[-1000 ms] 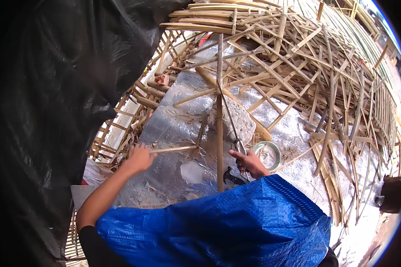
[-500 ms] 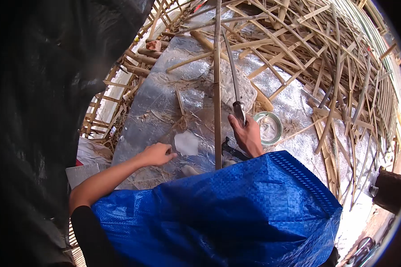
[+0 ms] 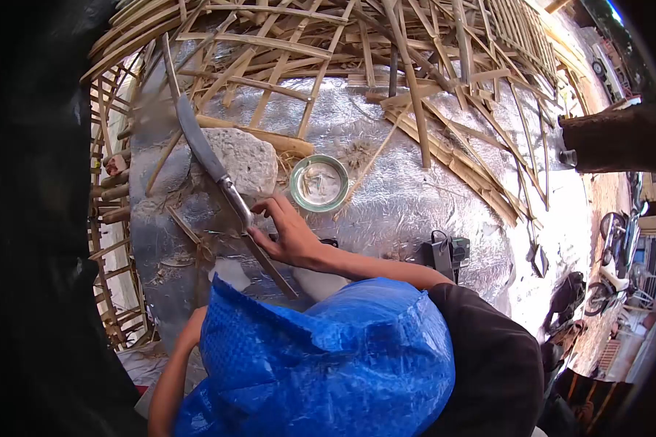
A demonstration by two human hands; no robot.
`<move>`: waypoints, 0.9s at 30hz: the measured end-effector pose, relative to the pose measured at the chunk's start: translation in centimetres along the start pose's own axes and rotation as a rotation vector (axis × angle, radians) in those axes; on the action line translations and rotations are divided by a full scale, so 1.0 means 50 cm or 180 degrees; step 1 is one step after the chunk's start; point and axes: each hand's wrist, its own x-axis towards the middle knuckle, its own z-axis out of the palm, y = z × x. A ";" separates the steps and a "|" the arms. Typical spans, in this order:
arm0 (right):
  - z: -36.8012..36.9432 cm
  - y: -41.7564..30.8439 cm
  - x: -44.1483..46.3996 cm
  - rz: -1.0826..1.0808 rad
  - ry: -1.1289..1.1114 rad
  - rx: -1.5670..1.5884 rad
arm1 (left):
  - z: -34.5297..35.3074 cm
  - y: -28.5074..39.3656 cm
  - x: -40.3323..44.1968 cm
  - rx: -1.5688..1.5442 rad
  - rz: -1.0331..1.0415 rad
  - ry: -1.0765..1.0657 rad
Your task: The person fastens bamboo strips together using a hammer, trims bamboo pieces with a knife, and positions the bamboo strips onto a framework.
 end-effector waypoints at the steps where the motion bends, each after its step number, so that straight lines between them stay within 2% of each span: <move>1: 0.006 0.001 -0.021 -0.0010 0.0086 0.0051 | -0.006 0.005 -0.001 0.0033 0.0031 0.0045; 3: 0.014 0.011 -0.038 0.0035 0.0278 0.0099 | -0.005 0.000 -0.004 0.0141 -0.0251 0.0147; 6: -0.003 0.034 -0.038 0.0055 0.0106 0.0183 | 0.004 -0.024 -0.001 0.0271 -0.0567 0.0232; 11: -0.031 0.062 -0.018 0.0175 0.0357 0.0096 | 0.017 -0.055 -0.005 0.0506 -0.0798 0.0309; 16: -0.055 0.088 -0.024 0.0345 0.0556 -0.0228 | 0.025 -0.064 -0.018 0.1071 -0.0707 0.0234; 18: -0.037 0.083 -0.032 0.0713 0.0633 -0.0244 | 0.031 -0.068 -0.027 0.1640 -0.0283 0.0473; 19: -0.035 0.065 -0.033 0.0661 0.0653 0.0001 | 0.021 -0.049 -0.026 0.1745 -0.0416 0.0288; 20: -0.037 0.044 -0.036 0.0510 0.0729 -0.0118 | 0.018 -0.036 -0.024 0.1744 -0.0243 0.0361; 23: -0.041 0.026 -0.077 -0.0554 0.0273 -0.0090 | 0.029 0.007 -0.002 0.1414 -0.0118 0.0259; 24: -0.045 0.005 -0.092 -0.0915 -0.0186 -0.0052 | 0.046 0.026 -0.001 0.1269 -0.0158 0.0280; 25: -0.042 -0.015 -0.109 -0.1252 -0.0636 0.0006 | 0.060 0.045 -0.005 0.1008 -0.0128 -0.0033; 26: -0.032 -0.019 -0.127 -0.1235 -0.0748 0.0011 | 0.069 0.059 -0.015 0.0771 -0.0074 -0.0341; 27: -0.018 -0.017 -0.144 -0.1218 -0.0872 -0.0044 | 0.081 0.069 -0.033 0.0688 -0.0074 -0.0330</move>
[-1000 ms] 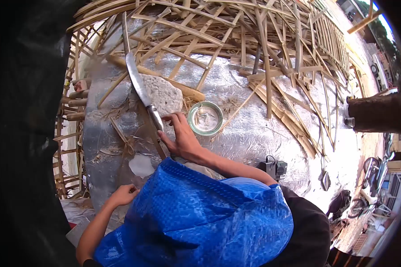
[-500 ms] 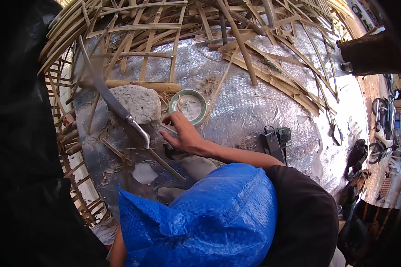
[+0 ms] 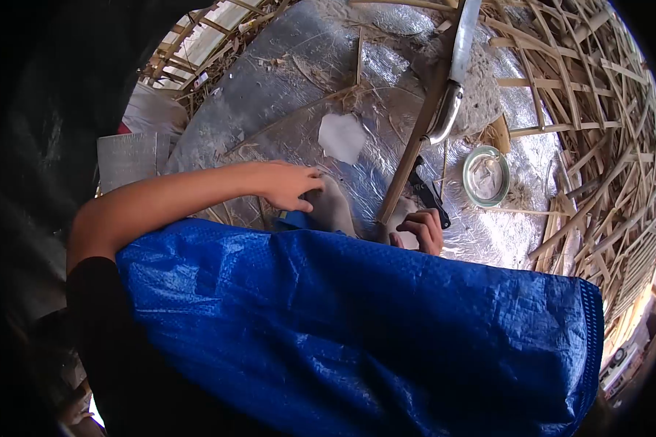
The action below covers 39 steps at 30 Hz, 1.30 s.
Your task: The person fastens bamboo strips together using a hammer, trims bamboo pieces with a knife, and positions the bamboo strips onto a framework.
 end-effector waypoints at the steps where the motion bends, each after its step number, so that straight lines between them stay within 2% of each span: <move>1: 0.010 -0.003 -0.017 0.0042 -0.0123 -0.0065 | 0.018 0.023 -0.016 0.0180 -0.0082 -0.0286; 2: 0.013 0.001 -0.031 0.0074 -0.0231 -0.0153 | 0.030 0.041 -0.023 0.0385 -0.0141 -0.0556; 4: 0.017 0.018 -0.049 0.0120 -0.0378 -0.0321 | 0.046 0.031 -0.017 0.0199 -0.0138 -0.0602; 6: 0.027 0.052 -0.026 0.0926 -0.0228 -0.1359 | 0.066 -0.010 -0.009 0.0008 0.0114 0.0182; 8: 0.020 0.066 -0.005 0.1289 -0.0881 -0.1978 | 0.048 -0.034 -0.004 0.0110 0.0121 0.0269; 9: 0.016 0.076 -0.006 0.1376 -0.1045 -0.1699 | 0.038 -0.043 -0.004 -0.0018 -0.0078 0.0176; 10: 0.007 0.086 -0.009 0.1365 -0.0919 -0.1757 | 0.033 -0.047 -0.005 -0.0149 -0.0288 0.0083; 16: 0.010 0.116 -0.031 0.1500 -0.0400 -0.0933 | 0.027 -0.051 -0.003 -0.0293 -0.0352 0.0024; 20: -0.029 0.128 -0.032 0.2093 -0.0145 0.0009 | 0.026 -0.063 -0.007 -0.0178 -0.0228 -0.0021; 21: -0.038 0.134 -0.034 0.1999 -0.0124 -0.0009 | 0.008 -0.055 0.004 -0.0145 -0.0125 -0.0110; 23: -0.053 0.137 -0.043 0.2443 0.0189 0.0841 | -0.062 -0.041 0.010 0.0057 -0.0076 0.0150; 24: -0.058 0.142 -0.049 0.2407 0.0157 0.0833 | -0.103 -0.026 0.008 0.0210 -0.0047 0.0315; 26: -0.067 0.148 -0.066 0.2712 0.0458 0.2007 | -0.187 0.024 0.043 -0.0411 -0.0198 0.0729; 28: -0.077 0.139 -0.056 0.2570 0.0310 0.1786 | -0.249 0.081 0.110 -0.0599 -0.0597 0.0894; 29: -0.075 0.128 -0.057 0.2539 0.0464 0.1858 | -0.268 0.118 0.144 -0.0448 -0.0696 0.1327; 30: -0.077 0.124 -0.063 0.2511 0.0582 0.1942 | -0.273 0.162 0.169 -0.0233 -0.0682 0.2062; 31: -0.066 0.162 -0.093 0.2219 0.0656 0.1994 | -0.287 0.195 0.202 -0.0213 -0.0686 0.2262; 34: -0.096 0.149 -0.104 0.2460 0.0425 0.2360 | -0.265 0.225 0.291 0.0158 -0.0672 0.2847; 35: -0.110 0.121 -0.086 0.2438 0.0391 0.2195 | -0.252 0.220 0.292 0.0066 -0.0739 0.2832; 37: -0.141 0.092 -0.075 0.2563 0.0206 0.1964 | -0.241 0.217 0.296 0.0141 -0.0436 0.2373; 39: -0.157 0.096 -0.078 0.2606 0.0124 0.1841 | -0.256 0.212 0.290 -0.0131 -0.0414 0.2297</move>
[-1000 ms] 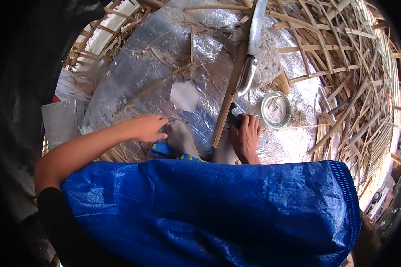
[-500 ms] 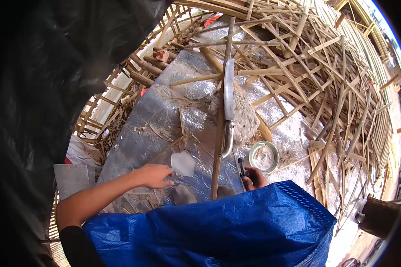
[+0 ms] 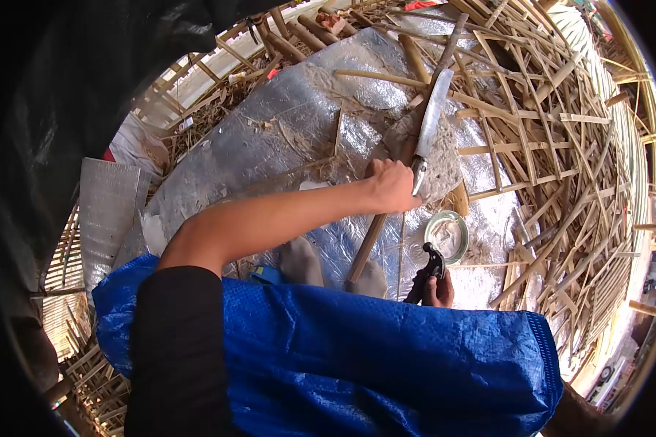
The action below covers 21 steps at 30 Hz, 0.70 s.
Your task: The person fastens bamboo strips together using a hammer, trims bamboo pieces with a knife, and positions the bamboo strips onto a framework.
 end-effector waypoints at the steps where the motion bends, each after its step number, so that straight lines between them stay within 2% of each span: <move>1: -0.009 0.003 0.000 -0.0129 0.0039 -0.0022 | 0.001 0.002 -0.009 -0.0219 -0.0072 -0.0088; 2: -0.012 0.003 0.006 -0.0295 0.0164 -0.0064 | 0.010 0.001 -0.015 -0.0098 0.0023 0.0258; 5: -0.035 -0.045 0.024 -0.0537 0.0353 -0.0353 | 0.011 -0.012 -0.017 -0.0711 -0.0155 0.0236; 7: -0.067 -0.095 0.050 -0.0587 0.0194 -0.0560 | 0.011 -0.030 -0.017 -0.1005 -0.0250 0.0069; 8: -0.081 -0.120 0.068 -0.0562 0.0143 -0.0443 | 0.011 -0.036 -0.025 -0.1120 0.0007 0.0288; 10: -0.086 -0.179 0.082 -0.0504 0.0251 -0.0283 | 0.032 -0.040 0.001 -0.1772 0.0160 0.0068; 11: -0.086 -0.215 0.096 -0.0486 0.0379 -0.0250 | -0.018 -0.029 -0.020 -0.2359 0.0088 -0.0070; 13: -0.111 -0.282 0.135 -0.0528 0.0008 -0.0315 | -0.126 0.000 -0.067 -0.3232 -0.0063 -0.0129; 15: -0.116 -0.357 0.179 -0.0555 -0.0441 -0.0507 | -0.211 -0.017 -0.081 -0.3197 -0.0012 -0.0209; 16: -0.110 -0.392 0.202 -0.0417 -0.0430 -0.0544 | -0.236 -0.028 -0.094 -0.3067 0.0055 0.0117; 17: -0.102 -0.424 0.228 -0.0282 -0.0425 -0.0551 | -0.272 -0.053 -0.107 -0.2698 0.0027 0.0044; 19: -0.093 -0.479 0.283 0.0292 -0.0542 -0.1068 | -0.326 -0.098 -0.154 -0.2616 -0.0268 -0.0014; 20: -0.077 -0.496 0.299 0.0410 -0.0446 -0.1705 | -0.347 -0.119 -0.178 -0.2374 0.0013 -0.0127; 21: -0.063 -0.502 0.317 0.0527 -0.0338 -0.2307 | -0.360 -0.125 -0.215 -0.2045 -0.0354 0.0097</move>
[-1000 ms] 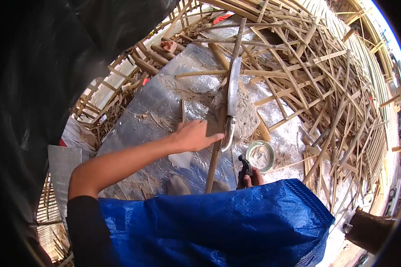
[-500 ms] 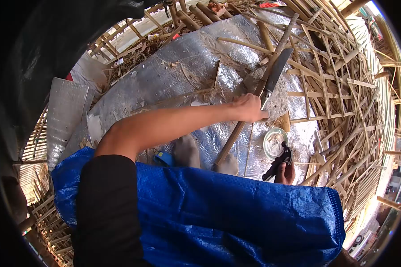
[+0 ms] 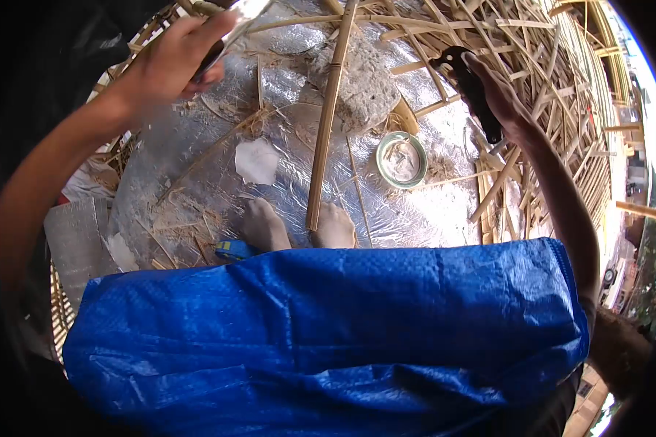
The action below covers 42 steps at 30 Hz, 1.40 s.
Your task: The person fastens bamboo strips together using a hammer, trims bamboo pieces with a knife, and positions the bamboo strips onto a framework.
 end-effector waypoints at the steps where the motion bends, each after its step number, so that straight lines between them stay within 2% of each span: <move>1: -0.001 0.013 0.044 0.0093 -0.0196 -0.0367 | -0.008 -0.017 -0.021 -0.0002 -0.0043 0.0243; 2: -0.003 0.036 0.082 0.0167 -0.0353 -0.0734 | -0.015 -0.044 -0.045 0.0171 0.0033 0.0505; 3: 0.007 0.052 0.100 0.0030 -0.0210 -0.0968 | 0.012 -0.036 -0.075 -0.0028 -0.0138 0.0901; 4: 0.024 0.076 0.114 -0.0061 -0.0089 -0.1205 | 0.008 -0.062 -0.091 -0.0122 -0.0448 0.0855; 6: 0.051 0.120 0.121 -0.0384 0.0312 -0.0720 | 0.020 -0.167 -0.111 -0.0066 -0.0368 0.0948; 8: 0.076 0.199 0.138 -0.0142 0.0665 -0.0574 | 0.053 -0.312 -0.124 -0.0131 -0.0090 0.1210; 10: 0.082 0.225 0.102 0.0156 0.0635 -0.0607 | 0.092 -0.399 -0.148 -0.0311 -0.0305 0.1308; 11: 0.085 0.285 0.090 -0.0538 0.0768 -0.0592 | 0.127 -0.441 -0.146 -0.0280 -0.0307 0.1397; 12: 0.111 0.364 0.085 -0.1186 0.0862 -0.0444 | 0.139 -0.479 -0.161 -0.0144 -0.0368 0.1450; 13: 0.109 0.405 0.082 -0.1146 0.0885 -0.0394 | 0.146 -0.508 -0.162 0.0065 -0.0416 0.1405; 14: 0.097 0.442 0.068 -0.1053 0.0721 -0.0998 | 0.151 -0.542 -0.168 0.0088 -0.0392 0.1340; 15: 0.085 0.480 0.055 -0.0949 0.0547 -0.1619 | 0.157 -0.581 -0.174 0.0779 -0.0377 0.1333; 16: 0.084 0.524 0.048 -0.0939 0.0652 -0.1745 | 0.161 -0.600 -0.183 0.1468 -0.0333 0.1344; 18: 0.083 0.552 0.034 -0.1025 0.0821 -0.1527 | 0.180 -0.594 -0.196 0.2462 0.0304 0.1751; 19: 0.079 0.543 0.016 -0.0827 0.0797 -0.1523 | 0.182 -0.607 -0.204 0.2838 0.0290 0.1698; 21: 0.082 0.552 0.000 -0.1208 0.0990 -0.1678 | 0.177 -0.633 -0.216 0.3520 0.0285 0.1610; 23: 0.089 0.526 -0.023 -0.1049 0.1121 -0.1362 | 0.164 -0.636 -0.193 0.3751 0.0271 0.1465; 24: 0.089 0.507 -0.036 -0.0833 0.1116 -0.1426 | 0.156 -0.635 -0.188 0.3742 0.0185 0.1364; 27: 0.109 0.524 -0.032 -0.0926 0.1437 -0.1630 | 0.138 -0.631 -0.167 0.3536 -0.0286 0.1012; 32: 0.104 0.582 -0.097 -0.0764 0.2476 -0.1629 | 0.108 -0.607 -0.102 0.3325 -0.0750 0.0235; 34: 0.073 0.620 -0.128 -0.0259 0.3096 -0.1416 | 0.102 -0.592 -0.078 0.3259 -0.0901 -0.0064; 36: 0.033 0.651 -0.180 0.0515 0.3393 -0.1290 | 0.107 -0.570 -0.040 0.3225 -0.0964 -0.0358; 38: -0.019 0.747 -0.214 0.0740 0.3635 -0.1473 | 0.117 -0.541 -0.004 0.3188 -0.1014 -0.0644; 39: -0.052 0.769 -0.249 0.1040 0.2948 -0.0920 | 0.123 -0.522 0.015 0.3165 -0.0995 -0.0764; 40: -0.068 0.804 -0.277 0.1151 0.2520 -0.0802 | 0.130 -0.501 0.034 0.3138 -0.0979 -0.0876; 42: -0.079 0.811 -0.339 0.0875 0.1707 -0.1341 | 0.165 -0.450 0.078 0.2897 -0.0857 -0.0975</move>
